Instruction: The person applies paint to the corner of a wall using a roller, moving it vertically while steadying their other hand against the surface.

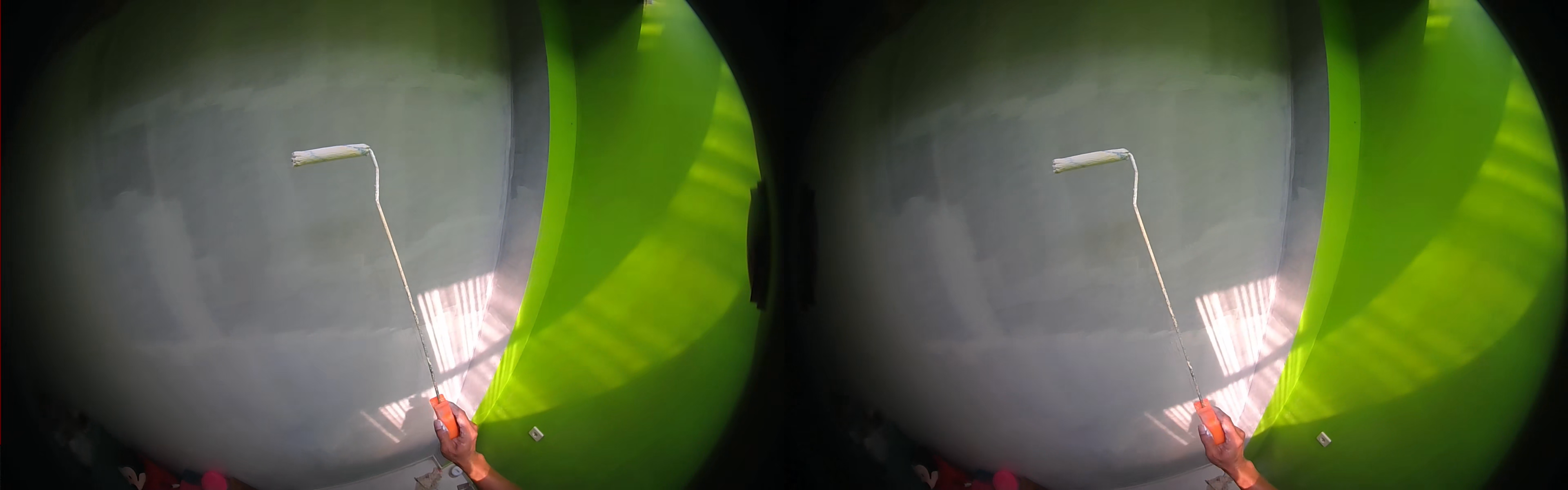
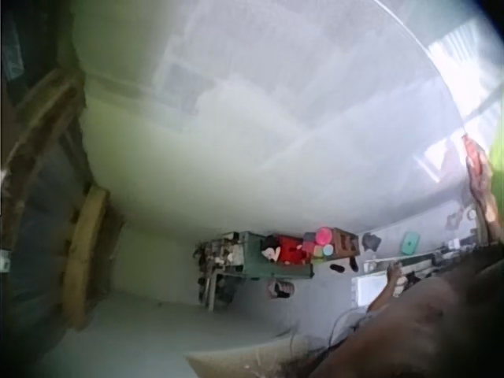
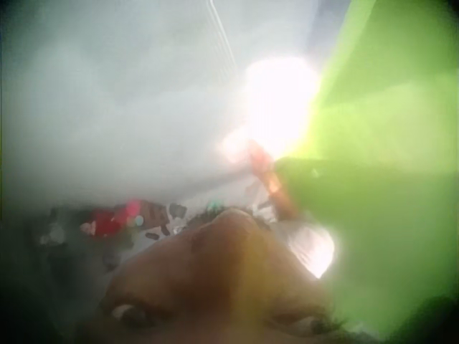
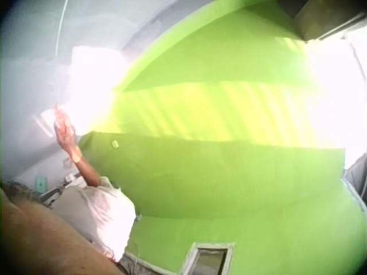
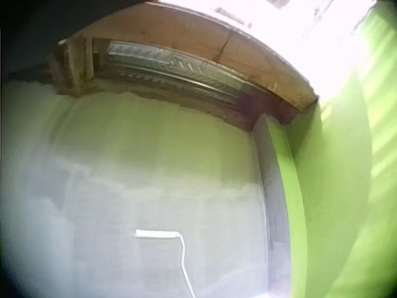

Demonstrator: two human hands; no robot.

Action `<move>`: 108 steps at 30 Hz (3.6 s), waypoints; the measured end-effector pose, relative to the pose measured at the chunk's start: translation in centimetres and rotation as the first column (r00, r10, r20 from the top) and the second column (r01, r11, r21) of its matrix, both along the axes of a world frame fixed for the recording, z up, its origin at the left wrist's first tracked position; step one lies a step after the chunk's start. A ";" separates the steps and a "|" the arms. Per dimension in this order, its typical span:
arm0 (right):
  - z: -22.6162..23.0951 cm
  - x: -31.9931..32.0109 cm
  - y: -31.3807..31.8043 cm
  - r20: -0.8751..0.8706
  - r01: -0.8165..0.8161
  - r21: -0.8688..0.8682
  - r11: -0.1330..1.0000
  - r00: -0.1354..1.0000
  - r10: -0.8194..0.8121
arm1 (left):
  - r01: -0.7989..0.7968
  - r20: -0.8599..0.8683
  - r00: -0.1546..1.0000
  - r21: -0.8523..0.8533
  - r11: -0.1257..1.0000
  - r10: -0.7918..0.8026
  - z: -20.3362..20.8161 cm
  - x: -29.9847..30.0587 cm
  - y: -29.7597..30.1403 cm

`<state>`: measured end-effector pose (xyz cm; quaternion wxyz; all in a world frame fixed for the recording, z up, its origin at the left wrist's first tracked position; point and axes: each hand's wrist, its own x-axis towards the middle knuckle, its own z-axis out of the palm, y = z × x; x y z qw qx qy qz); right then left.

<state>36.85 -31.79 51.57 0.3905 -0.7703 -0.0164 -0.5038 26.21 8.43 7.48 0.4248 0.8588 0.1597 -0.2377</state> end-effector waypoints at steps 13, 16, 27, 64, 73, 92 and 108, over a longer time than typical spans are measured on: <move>0.9 -0.5 -4.8 -0.014 0.096 0.214 0.972 0.995 -0.095 | 0.032 0.569 0.705 -0.623 0.781 0.425 8.0 22.5 -6.5; 2.8 -0.9 -4.8 0.000 -0.049 0.343 0.938 0.999 0.052 | 0.228 0.914 0.391 -0.211 0.950 0.109 28.7 29.5 -10.4; 4.5 -1.0 -5.8 -0.005 -0.109 0.341 0.934 0.993 0.118 | 0.181 0.971 -0.186 0.186 0.966 -0.153 57.2 37.0 -15.6; 48.2 22.8 -26.8 0.445 0.770 -0.052 0.636 0.588 -0.675 | -0.262 0.755 -0.554 0.242 0.934 -0.351 77.4 57.7 -23.8; 55.5 26.0 -30.2 0.466 0.782 -0.071 0.620 0.575 -0.672 | -0.279 0.778 -0.505 0.263 0.924 -0.374 77.4 57.9 -24.2; 59.5 28.5 -34.3 0.387 0.828 0.020 0.561 0.511 -0.768 | -0.282 0.787 -0.493 0.258 0.924 -0.370 78.3 57.8 -24.7; 53.0 28.6 -34.5 0.405 0.811 0.016 0.585 0.530 -0.745 | -0.268 0.769 -0.542 0.222 0.937 -0.338 78.4 57.6 -24.6</move>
